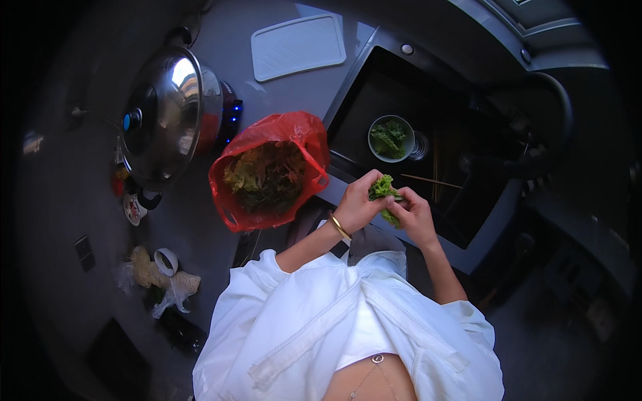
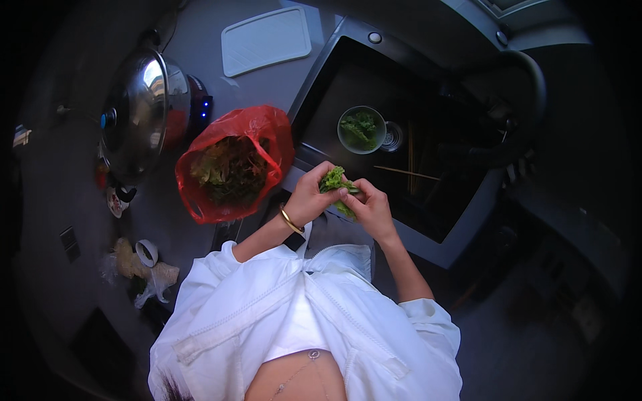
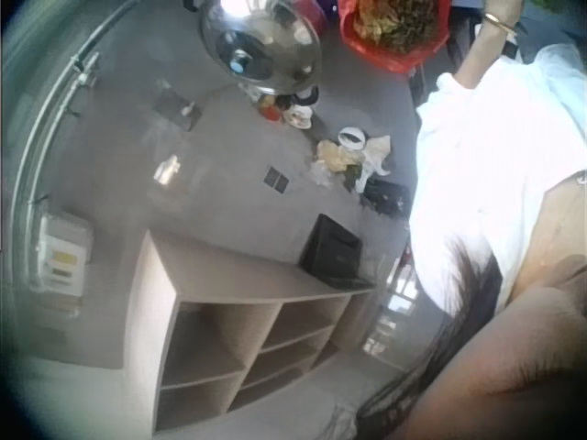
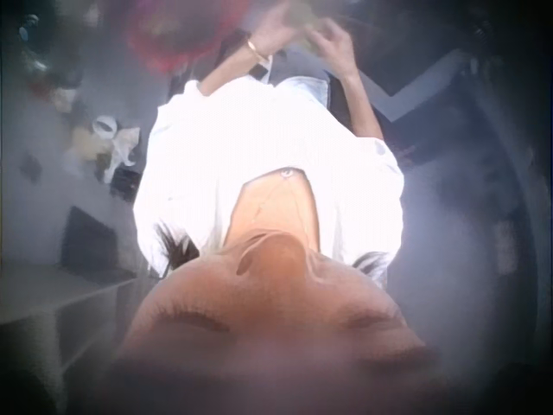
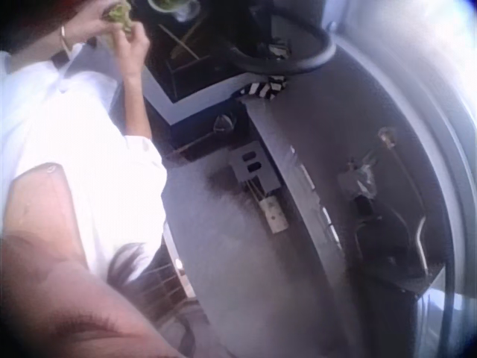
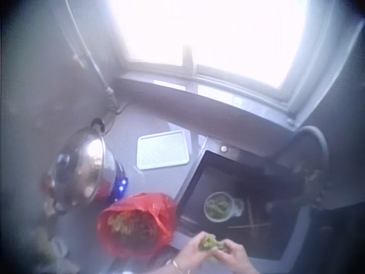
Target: The person fills a pot with water from a faucet, places it on an electric burner, and connects a power cord. They then take lettuce from a plastic bag and wash it in a bowl inside a sink.
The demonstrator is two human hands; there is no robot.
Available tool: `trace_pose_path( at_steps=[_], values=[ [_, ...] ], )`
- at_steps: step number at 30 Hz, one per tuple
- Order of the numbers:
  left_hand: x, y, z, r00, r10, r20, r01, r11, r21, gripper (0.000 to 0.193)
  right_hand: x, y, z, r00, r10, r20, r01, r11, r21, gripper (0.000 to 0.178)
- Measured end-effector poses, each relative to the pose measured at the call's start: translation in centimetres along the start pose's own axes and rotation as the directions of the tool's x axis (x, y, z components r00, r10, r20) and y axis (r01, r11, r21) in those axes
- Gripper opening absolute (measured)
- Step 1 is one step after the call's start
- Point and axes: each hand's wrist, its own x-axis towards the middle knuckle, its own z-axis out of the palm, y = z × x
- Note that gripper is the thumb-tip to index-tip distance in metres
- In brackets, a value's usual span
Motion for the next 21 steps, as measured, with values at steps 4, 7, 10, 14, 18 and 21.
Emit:
trace_pose_path(
  at_steps=[4,7,10,14,18,21],
  values=[
    [5.3,-4.5,3.3,0.959,-0.227,-0.170,0.154,0.921,-0.358,0.017,3.6,5.1,-1.6,0.949,-0.099,-0.300,0.124,0.990,0.063,0.012],
    [9.7,-7.0,5.2,0.859,-0.424,-0.287,0.141,0.734,-0.665,0.018,7.4,6.8,-1.8,0.843,-0.139,-0.520,0.236,0.964,0.125,0.014],
    [13.6,-10.9,5.3,0.714,-0.523,-0.466,0.001,0.666,-0.746,0.019,9.5,6.8,-2.8,0.834,-0.054,-0.550,0.224,0.943,0.247,0.013],
    [17.4,-15.7,1.2,0.645,-0.418,-0.640,0.030,0.851,-0.525,0.022,12.5,7.3,-5.8,0.840,-0.008,-0.542,0.092,0.987,0.128,0.010],
    [19.2,-16.5,2.4,0.821,-0.257,-0.510,0.278,0.960,-0.035,0.031,18.9,12.9,-6.9,0.880,0.147,-0.452,-0.109,0.988,0.110,0.027],
    [19.8,-20.6,2.3,0.889,-0.288,-0.355,0.345,0.932,0.109,0.039,21.9,16.4,-6.9,0.934,0.011,-0.357,-0.175,0.886,-0.429,0.041]
  ],
)
